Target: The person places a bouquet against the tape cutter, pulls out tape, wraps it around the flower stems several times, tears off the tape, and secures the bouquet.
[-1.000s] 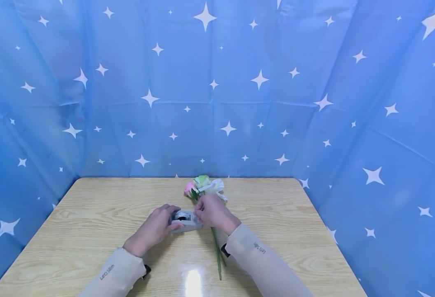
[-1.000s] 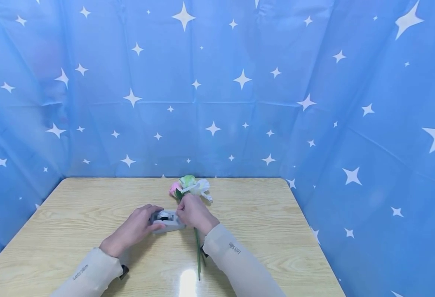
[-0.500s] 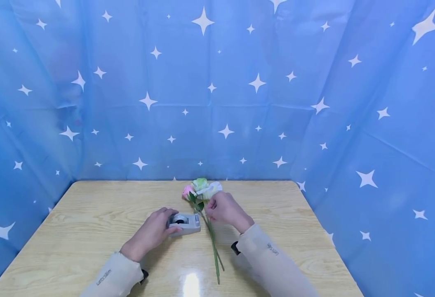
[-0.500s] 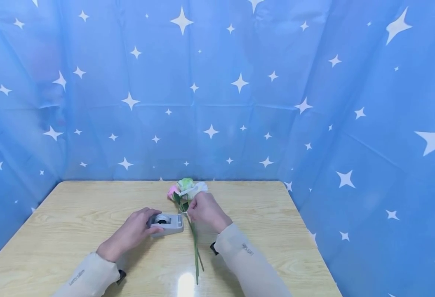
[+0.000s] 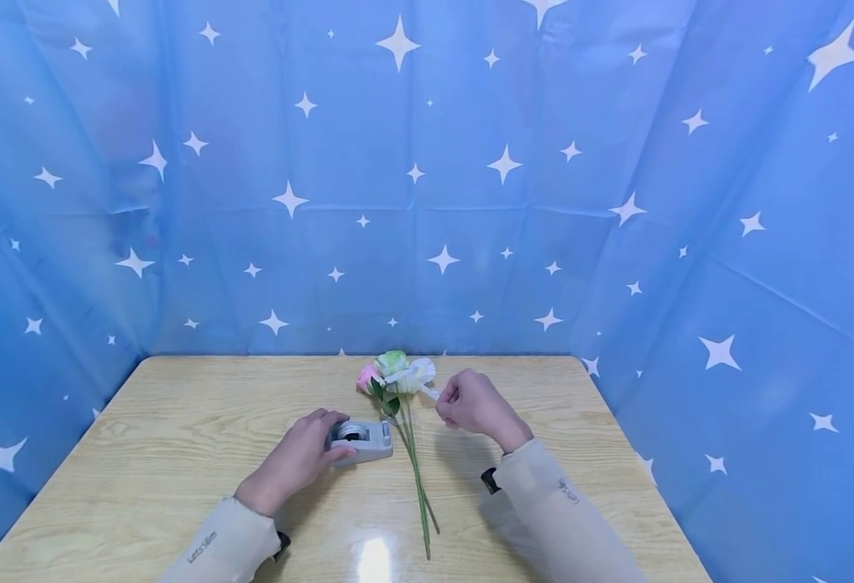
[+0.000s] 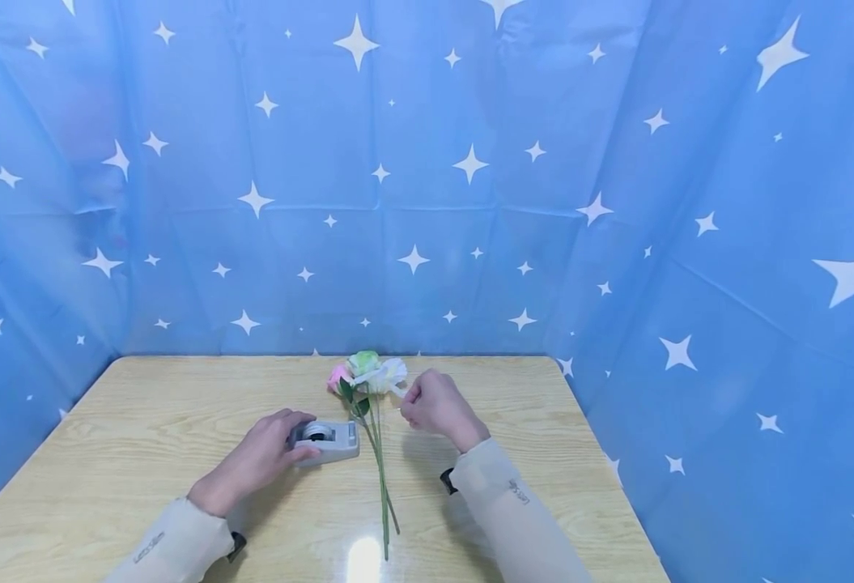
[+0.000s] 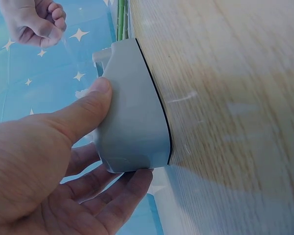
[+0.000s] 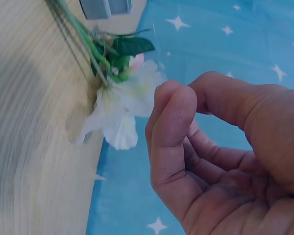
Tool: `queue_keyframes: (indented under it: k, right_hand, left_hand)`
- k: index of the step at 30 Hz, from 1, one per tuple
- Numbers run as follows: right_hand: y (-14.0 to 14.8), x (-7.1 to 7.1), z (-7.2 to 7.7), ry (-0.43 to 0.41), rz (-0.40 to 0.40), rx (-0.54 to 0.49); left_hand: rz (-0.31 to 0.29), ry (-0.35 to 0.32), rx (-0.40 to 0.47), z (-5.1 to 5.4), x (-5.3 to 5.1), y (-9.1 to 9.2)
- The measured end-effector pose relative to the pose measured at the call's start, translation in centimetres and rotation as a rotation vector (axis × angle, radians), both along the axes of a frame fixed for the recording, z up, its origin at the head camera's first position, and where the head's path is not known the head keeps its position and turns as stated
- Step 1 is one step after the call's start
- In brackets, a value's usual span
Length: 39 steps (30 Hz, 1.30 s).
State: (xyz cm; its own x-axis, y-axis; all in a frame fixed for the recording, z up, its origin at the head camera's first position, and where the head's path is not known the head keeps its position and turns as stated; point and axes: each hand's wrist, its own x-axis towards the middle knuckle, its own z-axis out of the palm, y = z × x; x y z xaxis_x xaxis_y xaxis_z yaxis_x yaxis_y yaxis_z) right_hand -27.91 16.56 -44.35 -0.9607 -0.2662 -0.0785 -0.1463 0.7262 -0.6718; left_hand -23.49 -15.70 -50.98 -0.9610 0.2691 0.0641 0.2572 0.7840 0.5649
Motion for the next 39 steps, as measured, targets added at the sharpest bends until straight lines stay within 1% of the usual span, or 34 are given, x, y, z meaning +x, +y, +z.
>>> queue_keyframes:
  k: [5,8,11,15,18,22,25,32,36,39]
  right_hand:
    - [0.5,-0.1,-0.8,-0.029,-0.004,-0.025]
    - [0.5,-0.2,-1.4,-0.040,-0.009,-0.014]
    - [0.4,-0.3,-2.0,-0.029,-0.011,0.023]
    - [0.1,-0.6,-3.0,-0.019,0.031,0.051]
    - [0.0,-0.6,-3.7,-0.032,0.062,0.054]
    - [-0.3,-0.5,-4.3,-0.049,0.066,0.040]
    - [-0.6,-0.4,-4.6,-0.045,0.075,0.027]
    - [-1.2,-0.2,-4.5,-0.052,0.088,0.008]
    - [-1.2,-0.2,-3.9,-0.051,0.068,-0.007]
    - [-1.1,-0.2,-3.2,-0.035,0.047,-0.015]
  left_hand:
    - [0.006,-0.005,0.000,-0.1,0.1,0.0]
    - [0.003,-0.005,0.005,-0.1,0.1,0.0]
    - [-0.002,0.005,0.008,0.0,0.1,-0.1]
    - [0.006,0.014,0.008,0.1,0.0,-0.2]
    - [0.009,0.007,0.010,0.1,0.0,-0.2]
    - [0.000,0.009,0.006,0.0,0.1,-0.1]
    - [0.001,0.013,0.005,-0.1,0.2,0.0]
    - [-0.001,0.010,0.016,-0.2,0.3,0.0]
    - [-0.005,0.017,0.020,-0.1,0.3,0.0]
    - [-0.003,0.024,0.019,-0.1,0.2,0.0]
